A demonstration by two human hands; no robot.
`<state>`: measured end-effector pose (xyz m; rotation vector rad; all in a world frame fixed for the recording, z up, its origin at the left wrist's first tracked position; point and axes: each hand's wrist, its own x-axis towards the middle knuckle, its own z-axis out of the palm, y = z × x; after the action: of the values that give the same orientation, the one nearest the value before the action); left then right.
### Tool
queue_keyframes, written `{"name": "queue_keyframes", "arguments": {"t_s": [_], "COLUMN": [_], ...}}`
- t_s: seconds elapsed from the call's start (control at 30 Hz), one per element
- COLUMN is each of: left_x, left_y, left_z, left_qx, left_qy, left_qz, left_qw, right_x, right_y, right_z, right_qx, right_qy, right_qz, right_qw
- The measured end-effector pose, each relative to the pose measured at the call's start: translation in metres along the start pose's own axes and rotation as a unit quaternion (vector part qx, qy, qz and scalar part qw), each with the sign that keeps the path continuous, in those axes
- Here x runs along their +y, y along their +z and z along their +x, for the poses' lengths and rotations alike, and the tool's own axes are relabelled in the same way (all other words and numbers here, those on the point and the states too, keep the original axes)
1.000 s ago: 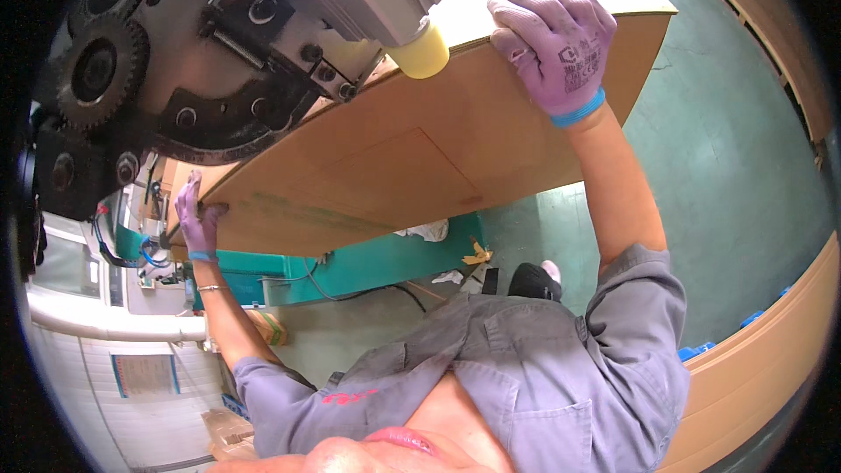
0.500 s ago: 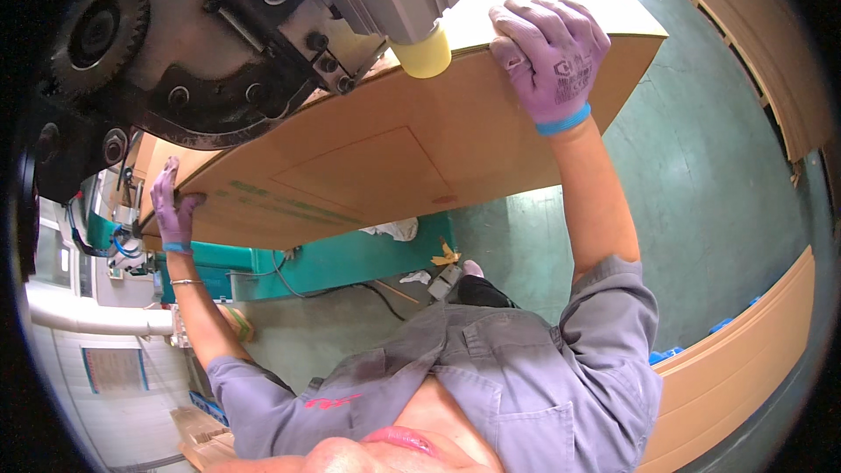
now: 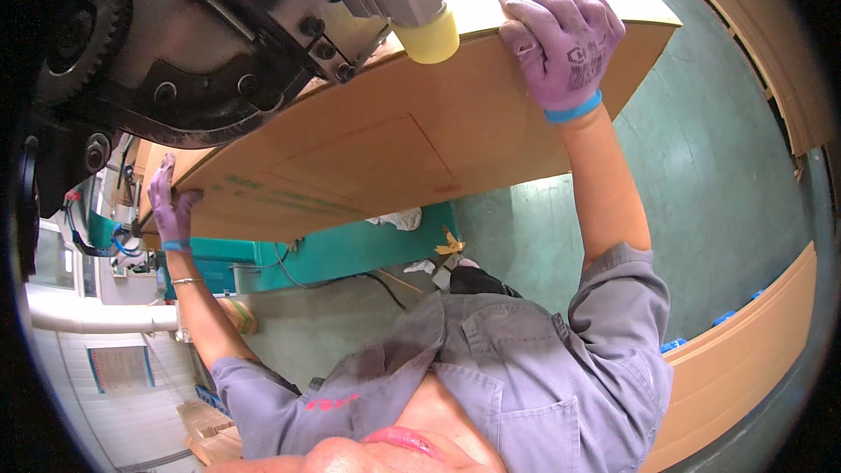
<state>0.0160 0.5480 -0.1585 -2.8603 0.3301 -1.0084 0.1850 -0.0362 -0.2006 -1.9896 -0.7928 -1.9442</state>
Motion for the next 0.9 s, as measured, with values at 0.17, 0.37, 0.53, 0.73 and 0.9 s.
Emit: {"name": "queue_keyframes", "arguments": {"t_s": [0.17, 0.37, 0.53, 0.73, 0.9], "left_x": [0.0015, 0.0036, 0.0081, 0.0012, 0.0056], "left_y": [-0.001, -0.0014, -0.0019, -0.0029, -0.0037], "left_z": [0.0009, 0.001, 0.0017, 0.0007, 0.0033], "left_qx": [-0.002, 0.002, -0.01, -0.021, -0.022], "left_qy": [-0.023, -0.007, -0.03, -0.028, -0.023], "left_qz": [-0.013, -0.01, -0.023, -0.01, -0.01], "left_qw": [1.0, 1.0, 0.999, 0.999, 0.999], "right_x": [-0.0007, -0.0021, -0.0026, 0.0, -0.0074], "right_y": [-0.0007, -0.004, -0.0047, 0.0013, -0.0055], "right_z": [0.0007, 0.0012, -0.0048, -0.0016, 0.0022], "right_qx": [-0.005, -0.017, -0.021, -0.004, -0.018], "right_qy": [0.008, 0.011, 0.012, 0.001, -0.007], "right_qz": [0.007, 0.006, 0.019, 0.003, -0.01], "right_qw": [1.0, 1.0, 1.0, 1.0, 1.0]}}
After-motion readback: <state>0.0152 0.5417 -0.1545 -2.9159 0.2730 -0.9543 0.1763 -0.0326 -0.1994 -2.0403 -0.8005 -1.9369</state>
